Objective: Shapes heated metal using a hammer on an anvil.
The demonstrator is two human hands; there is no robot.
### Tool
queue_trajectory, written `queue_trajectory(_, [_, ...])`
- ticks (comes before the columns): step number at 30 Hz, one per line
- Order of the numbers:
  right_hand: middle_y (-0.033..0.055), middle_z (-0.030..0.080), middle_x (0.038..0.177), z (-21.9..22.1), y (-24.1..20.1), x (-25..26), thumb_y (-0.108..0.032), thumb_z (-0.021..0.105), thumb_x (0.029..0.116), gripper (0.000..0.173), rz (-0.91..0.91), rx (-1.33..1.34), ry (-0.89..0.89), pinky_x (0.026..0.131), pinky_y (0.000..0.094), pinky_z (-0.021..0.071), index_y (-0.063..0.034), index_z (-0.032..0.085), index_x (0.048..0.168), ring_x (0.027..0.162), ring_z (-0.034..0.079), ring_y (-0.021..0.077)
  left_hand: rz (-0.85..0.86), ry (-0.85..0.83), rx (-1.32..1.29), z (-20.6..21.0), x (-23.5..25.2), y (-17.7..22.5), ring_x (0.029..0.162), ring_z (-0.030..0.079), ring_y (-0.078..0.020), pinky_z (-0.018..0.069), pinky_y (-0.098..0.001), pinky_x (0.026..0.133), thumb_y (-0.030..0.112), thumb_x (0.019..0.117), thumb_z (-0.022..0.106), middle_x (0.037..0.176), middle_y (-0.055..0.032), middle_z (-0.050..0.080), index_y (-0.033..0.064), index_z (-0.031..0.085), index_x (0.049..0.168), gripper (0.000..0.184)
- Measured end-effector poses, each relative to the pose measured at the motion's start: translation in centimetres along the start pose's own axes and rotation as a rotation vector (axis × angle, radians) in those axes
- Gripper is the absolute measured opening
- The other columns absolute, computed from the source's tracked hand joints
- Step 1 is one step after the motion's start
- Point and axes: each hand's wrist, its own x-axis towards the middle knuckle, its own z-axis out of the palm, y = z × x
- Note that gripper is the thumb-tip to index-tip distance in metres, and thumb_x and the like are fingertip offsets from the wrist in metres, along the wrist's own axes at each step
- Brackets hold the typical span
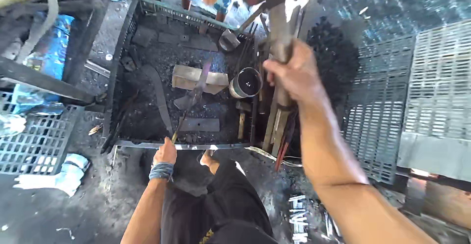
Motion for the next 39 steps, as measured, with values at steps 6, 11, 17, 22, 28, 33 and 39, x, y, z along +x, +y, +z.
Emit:
queue_trajectory(6, [0.0161, 0.068, 0.101, 4.3, 1.8, 2.7, -0.017, 0.069, 0.0906, 0.052, -0.216, -0.287, 0.333, 0.075, 0.0427, 0.0597, 0.0037, 0.051, 0.135, 0.081, 0.07, 0.0228, -0.027, -0.023, -0.007, 0.5, 0.6, 0.2, 0.108, 0.071, -0.0459, 0.0573, -0.0643, 0.087, 0.025, 0.1029, 0.055, 0.122, -0.0255, 0.07, 0.0127, 0.042, 0.152, 0.052])
queue_trajectory(11, [0.0222, 0.065, 0.094, 21.7, 16.8, 1.3, -0.023, 0.065, 0.0937, 0.05, 0.381, -0.1, -0.17, 0.057, 0.0525, 0.0561, -0.007, 0.048, 0.139, 0.068, 0.066, 0.0352, -0.046, -0.043, 0.016, 1.6, 1.3, 0.2, 0.105, 0.072, -0.0444, 0.0577, -0.0627, 0.086, 0.026, 0.1025, 0.056, 0.114, -0.0229, 0.072, 0.0142, 0.044, 0.15, 0.05])
queue_trajectory(17, [0.0135, 0.065, 0.088, 8.1, 2.8, 1.7, -0.012, 0.071, 0.0889, 0.05, 0.164, 0.161, -0.196, 0.052, 0.0397, 0.0574, -0.0042, 0.053, 0.134, 0.056, 0.062, 0.022, 0.02, -0.027, -0.024, -1.0, 0.0, 1.6, 0.115, 0.068, -0.0467, 0.0552, -0.0654, 0.093, 0.021, 0.1027, 0.055, 0.128, -0.0273, 0.066, 0.0082, 0.039, 0.153, 0.055])
queue_trajectory(22, [0.0107, 0.066, 0.101, -1.1, -4.4, 0.6, -0.021, 0.073, 0.0891, 0.054, -0.173, -0.119, 0.102, 0.056, 0.0429, 0.0614, -0.0085, 0.051, 0.136, 0.065, 0.067, 0.021, 0.041, 0.015, -0.027, -0.2, 1.7, 1.1, 0.116, 0.068, -0.0443, 0.056, -0.0634, 0.093, 0.021, 0.1016, 0.054, 0.127, -0.0256, 0.067, 0.0075, 0.04, 0.152, 0.055])
queue_trajectory(28, [0.0191, 0.069, 0.095, 10.6, 6.3, 1.0, -0.014, 0.069, 0.0917, 0.044, -0.058, -0.277, 0.175, 0.073, 0.0507, 0.0586, 0.0027, 0.055, 0.13, 0.081, 0.07, 0.0308, -0.006, -0.02, -0.02, 1.0, 2.1, 1.8, 0.111, 0.07, -0.0446, 0.0573, -0.0631, 0.089, 0.026, 0.1043, 0.053, 0.123, -0.0246, 0.069, 0.0125, 0.039, 0.154, 0.053])
queue_trajectory(33, [0.0133, 0.062, 0.079, 20.8, 16.9, 4.5, -0.011, 0.066, 0.0884, 0.043, 0.485, 0.147, -0.23, 0.05, 0.041, 0.0568, -0.0026, 0.05, 0.128, 0.056, 0.063, 0.0239, -0.029, 0.003, -0.004, 2.0, 2.2, 2.3, 0.108, 0.071, -0.0438, 0.0571, -0.0635, 0.088, 0.03, 0.1035, 0.055, 0.12, -0.0229, 0.071, 0.0145, 0.039, 0.154, 0.055])
queue_trajectory(39, [0.0135, 0.061, 0.077, 8.5, 13.6, -2.0, -0.012, 0.065, 0.0909, 0.041, 0.31, 0.235, -0.128, 0.046, 0.0399, 0.0526, -0.0094, 0.053, 0.13, 0.049, 0.057, 0.0237, -0.025, 0.004, -0.027, 2.1, 1.3, 2.9, 0.109, 0.071, -0.0422, 0.0585, -0.0611, 0.088, 0.024, 0.1013, 0.057, 0.12, -0.0225, 0.071, 0.0126, 0.041, 0.15, 0.052])
